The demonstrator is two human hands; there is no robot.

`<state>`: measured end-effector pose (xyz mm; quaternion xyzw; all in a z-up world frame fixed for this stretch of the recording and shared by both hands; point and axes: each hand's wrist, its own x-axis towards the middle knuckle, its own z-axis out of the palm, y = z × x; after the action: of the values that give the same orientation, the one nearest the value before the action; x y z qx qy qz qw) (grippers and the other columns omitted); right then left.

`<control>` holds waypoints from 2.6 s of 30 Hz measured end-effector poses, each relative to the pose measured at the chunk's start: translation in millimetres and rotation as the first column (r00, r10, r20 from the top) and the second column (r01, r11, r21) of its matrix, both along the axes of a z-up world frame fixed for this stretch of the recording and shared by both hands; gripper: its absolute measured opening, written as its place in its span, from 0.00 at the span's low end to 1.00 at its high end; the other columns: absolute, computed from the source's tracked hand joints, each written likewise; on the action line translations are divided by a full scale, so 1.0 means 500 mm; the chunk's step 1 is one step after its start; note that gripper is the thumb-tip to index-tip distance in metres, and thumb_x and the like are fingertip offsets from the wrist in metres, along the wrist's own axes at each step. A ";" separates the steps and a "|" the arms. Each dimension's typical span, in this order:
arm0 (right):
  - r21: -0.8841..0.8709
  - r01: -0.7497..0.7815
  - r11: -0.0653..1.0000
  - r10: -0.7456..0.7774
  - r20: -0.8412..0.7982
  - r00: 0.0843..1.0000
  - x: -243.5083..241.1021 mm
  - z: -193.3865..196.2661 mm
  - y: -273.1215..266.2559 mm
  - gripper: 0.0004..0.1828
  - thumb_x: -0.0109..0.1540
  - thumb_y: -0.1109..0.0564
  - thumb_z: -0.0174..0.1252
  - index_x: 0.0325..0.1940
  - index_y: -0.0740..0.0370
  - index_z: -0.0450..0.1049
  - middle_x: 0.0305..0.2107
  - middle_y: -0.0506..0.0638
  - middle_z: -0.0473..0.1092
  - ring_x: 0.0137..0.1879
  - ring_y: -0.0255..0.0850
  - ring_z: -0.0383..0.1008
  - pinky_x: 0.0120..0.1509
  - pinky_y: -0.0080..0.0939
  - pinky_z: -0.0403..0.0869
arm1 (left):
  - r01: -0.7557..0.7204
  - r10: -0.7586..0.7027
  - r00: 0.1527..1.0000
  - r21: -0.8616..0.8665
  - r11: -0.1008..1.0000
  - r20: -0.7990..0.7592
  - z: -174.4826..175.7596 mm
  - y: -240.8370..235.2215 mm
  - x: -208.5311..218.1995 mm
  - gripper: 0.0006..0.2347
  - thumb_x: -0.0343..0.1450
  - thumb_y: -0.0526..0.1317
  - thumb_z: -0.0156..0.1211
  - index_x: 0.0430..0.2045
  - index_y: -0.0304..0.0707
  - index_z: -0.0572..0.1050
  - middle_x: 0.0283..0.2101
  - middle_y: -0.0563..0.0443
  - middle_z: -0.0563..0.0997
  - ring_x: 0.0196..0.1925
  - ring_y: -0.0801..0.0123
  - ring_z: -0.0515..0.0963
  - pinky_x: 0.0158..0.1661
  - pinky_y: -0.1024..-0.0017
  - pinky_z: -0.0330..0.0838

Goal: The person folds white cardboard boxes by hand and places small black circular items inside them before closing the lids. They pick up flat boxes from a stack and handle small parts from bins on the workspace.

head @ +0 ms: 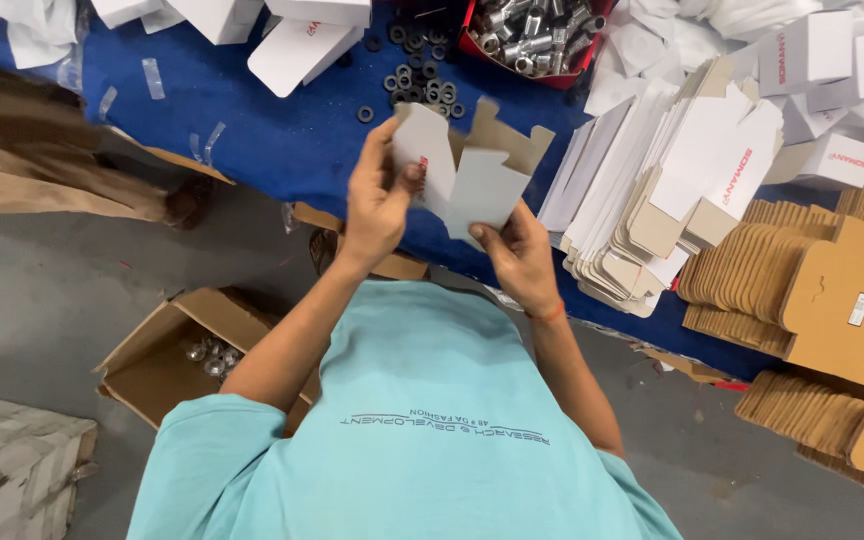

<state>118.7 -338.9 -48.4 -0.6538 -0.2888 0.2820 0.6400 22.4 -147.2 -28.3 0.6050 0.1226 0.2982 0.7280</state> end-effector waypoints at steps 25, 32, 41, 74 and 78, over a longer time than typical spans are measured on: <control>0.065 0.166 0.984 -0.178 0.364 0.914 0.007 -0.108 0.075 0.46 0.65 0.71 0.64 0.80 0.62 0.45 0.69 0.61 0.60 0.75 0.51 0.68 0.79 0.48 0.73 | 0.067 -0.037 0.997 0.460 0.886 -0.074 -0.095 0.004 0.036 0.41 0.69 0.45 0.76 0.73 0.38 0.52 0.70 0.40 0.63 0.73 0.52 0.65 0.72 0.58 0.61; 0.181 0.054 0.982 -0.127 0.425 0.896 -0.001 -0.090 0.074 0.44 0.69 0.60 0.62 0.81 0.60 0.42 0.77 0.62 0.44 0.83 0.56 0.49 0.87 0.57 0.58 | 0.131 -0.098 0.988 0.297 0.946 -0.123 -0.132 -0.015 0.035 0.31 0.77 0.57 0.56 0.71 0.39 0.56 0.74 0.35 0.61 0.78 0.45 0.61 0.75 0.53 0.55; 0.029 0.088 0.996 -0.089 0.556 0.826 0.055 -0.024 0.060 0.07 0.68 0.61 0.63 0.39 0.66 0.72 0.60 0.56 0.66 0.67 0.49 0.71 0.71 0.48 0.73 | 0.170 -0.162 0.985 0.185 0.968 -0.059 -0.173 -0.026 0.048 0.30 0.75 0.50 0.63 0.64 0.37 0.54 0.70 0.30 0.62 0.74 0.46 0.64 0.71 0.54 0.60; 0.096 0.323 0.942 -0.298 0.685 0.665 0.011 -0.135 0.076 0.25 0.66 0.65 0.64 0.65 0.64 0.64 0.59 0.60 0.64 0.62 0.53 0.72 0.62 0.45 0.76 | -0.080 0.110 0.993 0.406 0.910 -0.050 -0.254 -0.079 0.057 0.19 0.77 0.27 0.44 0.66 0.32 0.61 0.73 0.37 0.66 0.81 0.46 0.57 0.78 0.55 0.55; 0.039 0.361 0.932 -0.320 0.556 0.767 0.012 -0.149 0.078 0.33 0.67 0.62 0.61 0.73 0.65 0.54 0.64 0.62 0.62 0.65 0.50 0.69 0.62 0.44 0.73 | -0.087 0.132 0.987 0.402 0.911 -0.086 -0.237 -0.082 0.055 0.20 0.79 0.31 0.43 0.69 0.32 0.60 0.75 0.40 0.65 0.83 0.49 0.56 0.80 0.56 0.53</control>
<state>124.5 -299.9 -122.9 -0.7703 -0.3280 -0.0299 0.5460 49.8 -188.1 -146.8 0.7480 0.1338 0.3228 0.5643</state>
